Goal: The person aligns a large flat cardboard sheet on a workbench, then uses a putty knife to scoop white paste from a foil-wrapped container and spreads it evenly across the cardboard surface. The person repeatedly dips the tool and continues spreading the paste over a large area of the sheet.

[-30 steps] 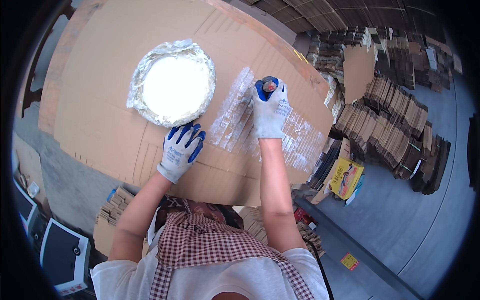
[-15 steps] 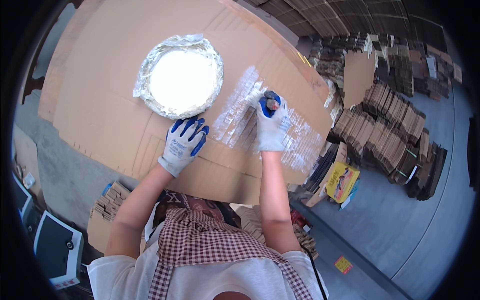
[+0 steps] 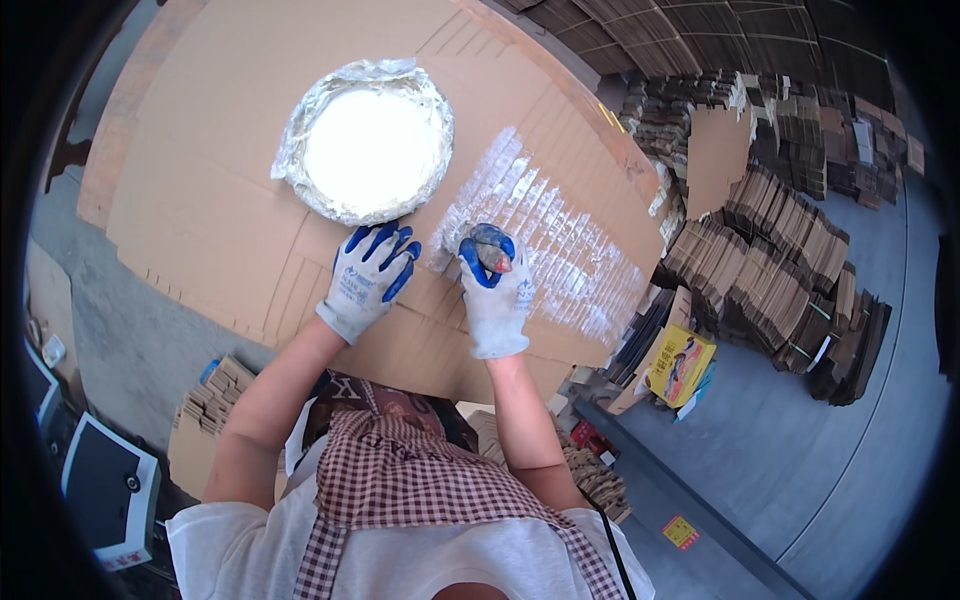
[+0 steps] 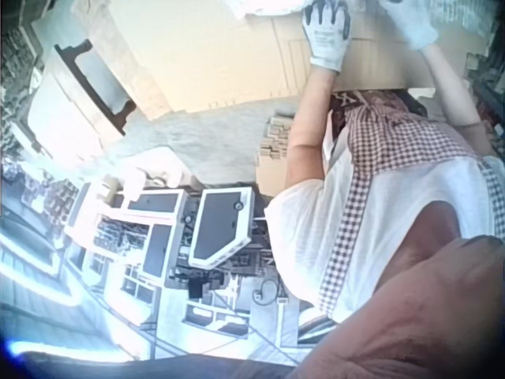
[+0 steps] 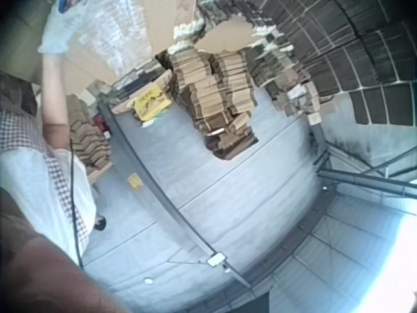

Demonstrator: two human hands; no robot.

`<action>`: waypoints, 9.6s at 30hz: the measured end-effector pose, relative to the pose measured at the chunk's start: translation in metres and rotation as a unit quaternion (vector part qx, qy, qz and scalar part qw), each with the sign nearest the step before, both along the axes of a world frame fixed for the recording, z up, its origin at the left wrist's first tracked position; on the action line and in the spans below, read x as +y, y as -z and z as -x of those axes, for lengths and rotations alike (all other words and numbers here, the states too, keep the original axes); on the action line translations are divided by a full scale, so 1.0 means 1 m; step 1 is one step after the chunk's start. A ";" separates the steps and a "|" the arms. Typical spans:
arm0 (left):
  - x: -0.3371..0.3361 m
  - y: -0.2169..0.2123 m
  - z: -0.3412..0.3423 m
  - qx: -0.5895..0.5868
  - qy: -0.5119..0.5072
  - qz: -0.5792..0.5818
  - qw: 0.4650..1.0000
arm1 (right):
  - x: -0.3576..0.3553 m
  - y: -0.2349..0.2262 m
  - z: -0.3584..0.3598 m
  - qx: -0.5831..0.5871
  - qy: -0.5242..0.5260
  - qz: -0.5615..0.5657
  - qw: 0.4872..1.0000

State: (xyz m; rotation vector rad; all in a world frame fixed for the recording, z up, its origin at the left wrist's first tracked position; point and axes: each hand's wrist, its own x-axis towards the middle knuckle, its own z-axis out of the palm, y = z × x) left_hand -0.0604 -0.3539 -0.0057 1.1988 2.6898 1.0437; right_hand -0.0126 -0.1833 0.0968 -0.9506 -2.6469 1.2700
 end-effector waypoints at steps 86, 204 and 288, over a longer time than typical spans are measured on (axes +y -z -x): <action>0.034 -0.003 0.015 -0.070 0.002 -0.027 0.997 | 0.063 0.030 0.012 0.014 -0.081 -0.246 0.966; 0.035 -0.004 0.012 -0.044 -0.002 -0.018 0.999 | 0.042 0.001 -0.040 -0.042 0.020 -0.075 0.996; 0.121 -0.002 -0.093 -0.112 0.461 -0.001 0.880 | 0.068 0.024 -0.147 0.113 0.085 -0.174 0.975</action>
